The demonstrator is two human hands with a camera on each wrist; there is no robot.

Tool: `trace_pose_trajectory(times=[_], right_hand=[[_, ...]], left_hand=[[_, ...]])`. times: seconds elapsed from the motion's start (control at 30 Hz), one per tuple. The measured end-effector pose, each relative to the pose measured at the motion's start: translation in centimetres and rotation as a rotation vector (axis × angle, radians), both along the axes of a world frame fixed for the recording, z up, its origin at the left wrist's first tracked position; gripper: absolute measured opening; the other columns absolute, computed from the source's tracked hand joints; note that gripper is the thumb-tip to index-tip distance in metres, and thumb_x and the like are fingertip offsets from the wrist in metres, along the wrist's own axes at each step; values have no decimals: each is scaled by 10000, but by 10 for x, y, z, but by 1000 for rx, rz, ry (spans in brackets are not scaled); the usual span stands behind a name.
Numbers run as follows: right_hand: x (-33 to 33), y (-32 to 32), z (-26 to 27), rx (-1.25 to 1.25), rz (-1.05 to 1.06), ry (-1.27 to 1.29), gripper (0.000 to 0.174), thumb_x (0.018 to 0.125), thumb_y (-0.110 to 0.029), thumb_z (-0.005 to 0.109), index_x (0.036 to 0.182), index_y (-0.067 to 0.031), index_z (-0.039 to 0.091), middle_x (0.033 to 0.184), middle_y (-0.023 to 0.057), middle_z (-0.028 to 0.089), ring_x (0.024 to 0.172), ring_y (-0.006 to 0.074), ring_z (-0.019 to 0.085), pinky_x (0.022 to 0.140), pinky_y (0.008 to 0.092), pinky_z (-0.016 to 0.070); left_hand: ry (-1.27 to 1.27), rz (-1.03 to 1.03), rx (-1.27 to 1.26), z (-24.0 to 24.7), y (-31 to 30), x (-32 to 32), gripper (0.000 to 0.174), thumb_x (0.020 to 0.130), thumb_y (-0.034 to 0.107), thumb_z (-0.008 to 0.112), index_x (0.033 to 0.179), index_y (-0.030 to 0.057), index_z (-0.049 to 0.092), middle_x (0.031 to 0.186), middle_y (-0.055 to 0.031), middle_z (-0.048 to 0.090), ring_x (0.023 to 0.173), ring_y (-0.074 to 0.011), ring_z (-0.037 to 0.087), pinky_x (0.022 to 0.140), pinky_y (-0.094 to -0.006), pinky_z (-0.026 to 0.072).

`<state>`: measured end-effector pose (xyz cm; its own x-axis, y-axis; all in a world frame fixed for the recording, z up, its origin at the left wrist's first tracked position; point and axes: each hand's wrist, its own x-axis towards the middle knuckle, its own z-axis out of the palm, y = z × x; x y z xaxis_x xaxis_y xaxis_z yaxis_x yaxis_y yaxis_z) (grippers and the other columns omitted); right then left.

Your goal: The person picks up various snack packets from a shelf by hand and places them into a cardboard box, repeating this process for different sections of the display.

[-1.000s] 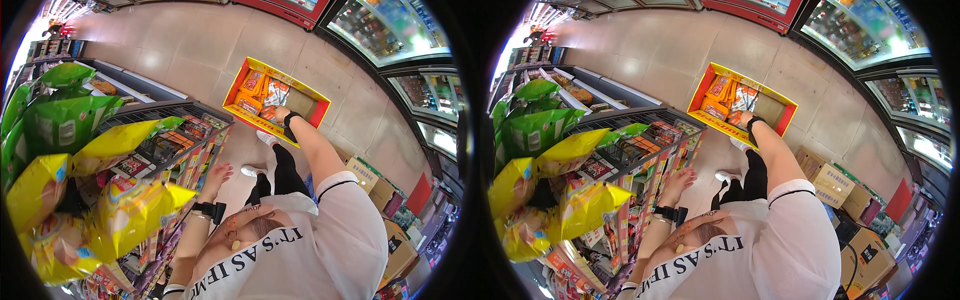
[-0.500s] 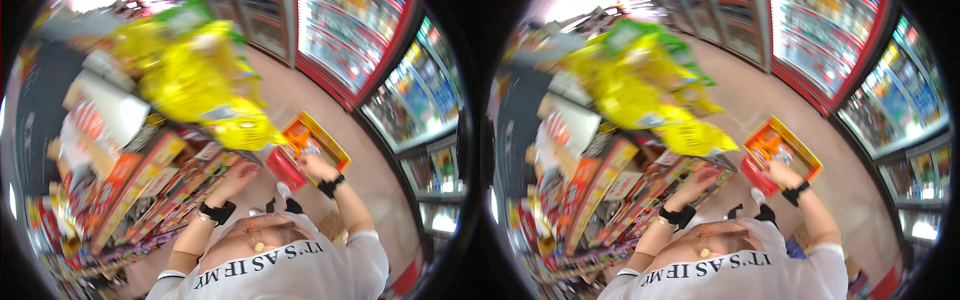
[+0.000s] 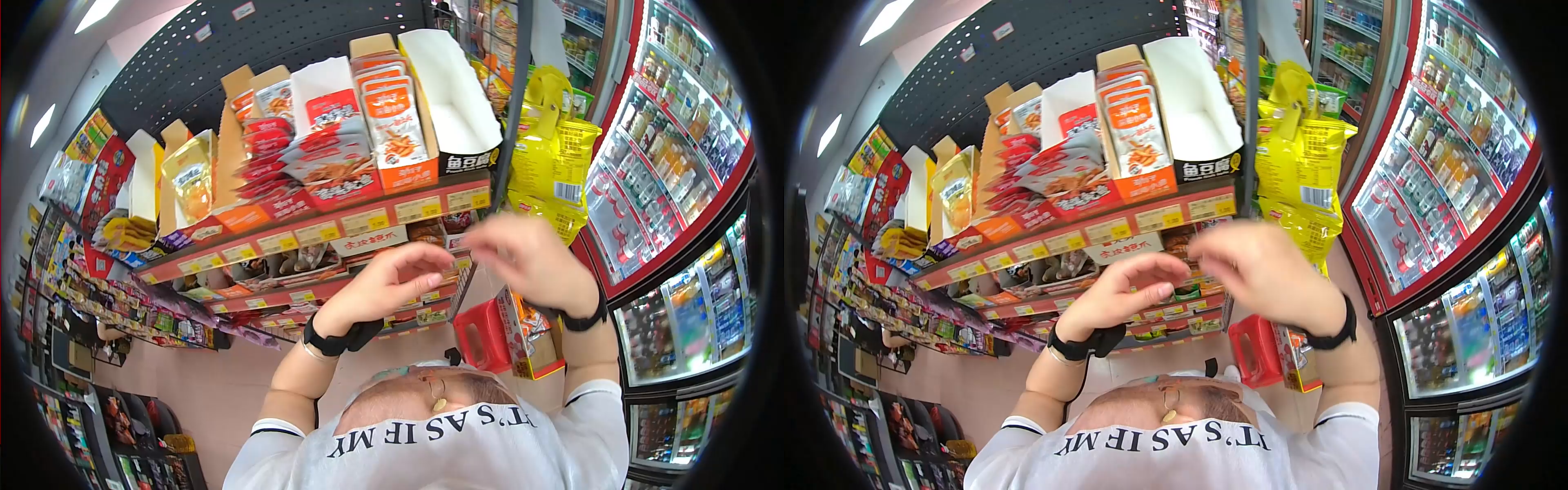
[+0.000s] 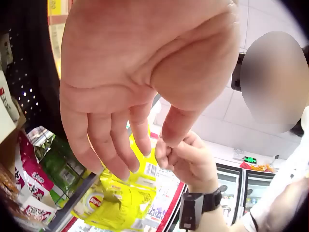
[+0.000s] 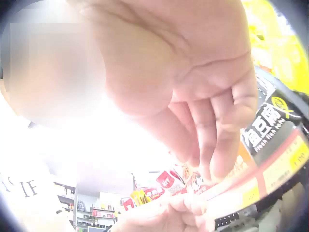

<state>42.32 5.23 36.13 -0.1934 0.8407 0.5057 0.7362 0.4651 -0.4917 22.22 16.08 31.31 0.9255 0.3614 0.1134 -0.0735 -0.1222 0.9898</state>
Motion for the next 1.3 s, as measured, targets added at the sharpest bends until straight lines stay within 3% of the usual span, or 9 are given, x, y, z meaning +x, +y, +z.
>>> trace_pose_trajectory(times=[0.1, 0.2, 0.53, 0.83, 1.0, 1.1, 1.2, 1.27, 1.3], right_hand=[[-14, 41, 37, 111, -146, 16, 141, 772, -34, 593, 910, -13, 613, 840, 163, 626, 780, 320, 613, 690, 370, 489], [-16, 97, 59, 425, -185, -143, 164, 755, -27, 582, 917, -12, 610, 904, 144, 615, 877, 316, 576, 767, 393, 462], [-7, 188, 74, 283, -386, -557, 286, 717, -11, 583, 1002, -6, 602, 987, 154, 619, 969, 313, 556, 843, 380, 452], [-7, 195, 78, 174, -431, -646, 185, 715, -44, 598, 892, -10, 637, 887, 167, 644, 869, 324, 613, 778, 396, 497], [-6, 165, 87, 97, -275, -382, 222, 711, -85, 668, 896, 5, 585, 821, 199, 600, 715, 302, 591, 652, 365, 460], [-1, 139, 108, 288, -351, -261, 216, 740, -159, 675, 886, -23, 591, 820, 180, 618, 792, 335, 607, 662, 385, 475], [1, 98, 135, 347, -319, -223, 216, 746, -140, 672, 869, 1, 563, 734, 164, 593, 683, 287, 594, 623, 357, 462], [-4, 72, 147, 122, -175, -253, 178, 772, -55, 627, 807, 19, 469, 658, 43, 432, 647, 69, 402, 565, 246, 389], [-6, 68, 144, 118, -175, -255, 178, 772, -55, 627, 807, 19, 469, 658, 43, 432, 647, 69, 402, 565, 246, 389]], left_hand=[[-57, 98, 161, 5, 11, -12, 294, 886, 106, 563, 1158, 6, 510, 1104, -60, 571, 1044, -139, 536, 911, -299, 430], [-101, 158, 63, 15, 10, -21, 315, 881, 98, 566, 1176, 14, 494, 1139, -62, 552, 1039, -139, 535, 908, -303, 432], [-275, 282, 181, 38, 15, -18, 391, 859, 72, 580, 1224, 23, 447, 1214, -53, 490, 1077, -141, 501, 901, -292, 431], [-282, 288, 199, 36, 16, -12, 393, 857, 74, 584, 1222, 16, 449, 1203, -53, 494, 1070, -143, 507, 897, -287, 435], [-323, 347, 97, 31, 18, -8, 404, 850, 115, 602, 1214, 6, 467, 1208, -71, 512, 1024, -140, 521, 885, -290, 440], [-271, 304, 104, 22, 26, -7, 472, 878, 163, 586, 1290, 17, 406, 1245, -99, 490, 1094, -173, 514, 917, -315, 427], [-287, 245, -83, 22, 23, -4, 524, 886, 228, 585, 1317, 18, 375, 1259, -108, 480, 1119, -186, 506, 923, -322, 428], [-318, 201, -132, 21, 24, 0, 541, 886, 244, 584, 1325, 20, 362, 1268, -112, 474, 1134, -188, 498, 924, -329, 431], [-347, 155, -175, 20, 24, 2, 558, 886, 261, 584, 1333, 23, 349, 1276, -116, 467, 1150, -190, 490, 924, -336, 434]])
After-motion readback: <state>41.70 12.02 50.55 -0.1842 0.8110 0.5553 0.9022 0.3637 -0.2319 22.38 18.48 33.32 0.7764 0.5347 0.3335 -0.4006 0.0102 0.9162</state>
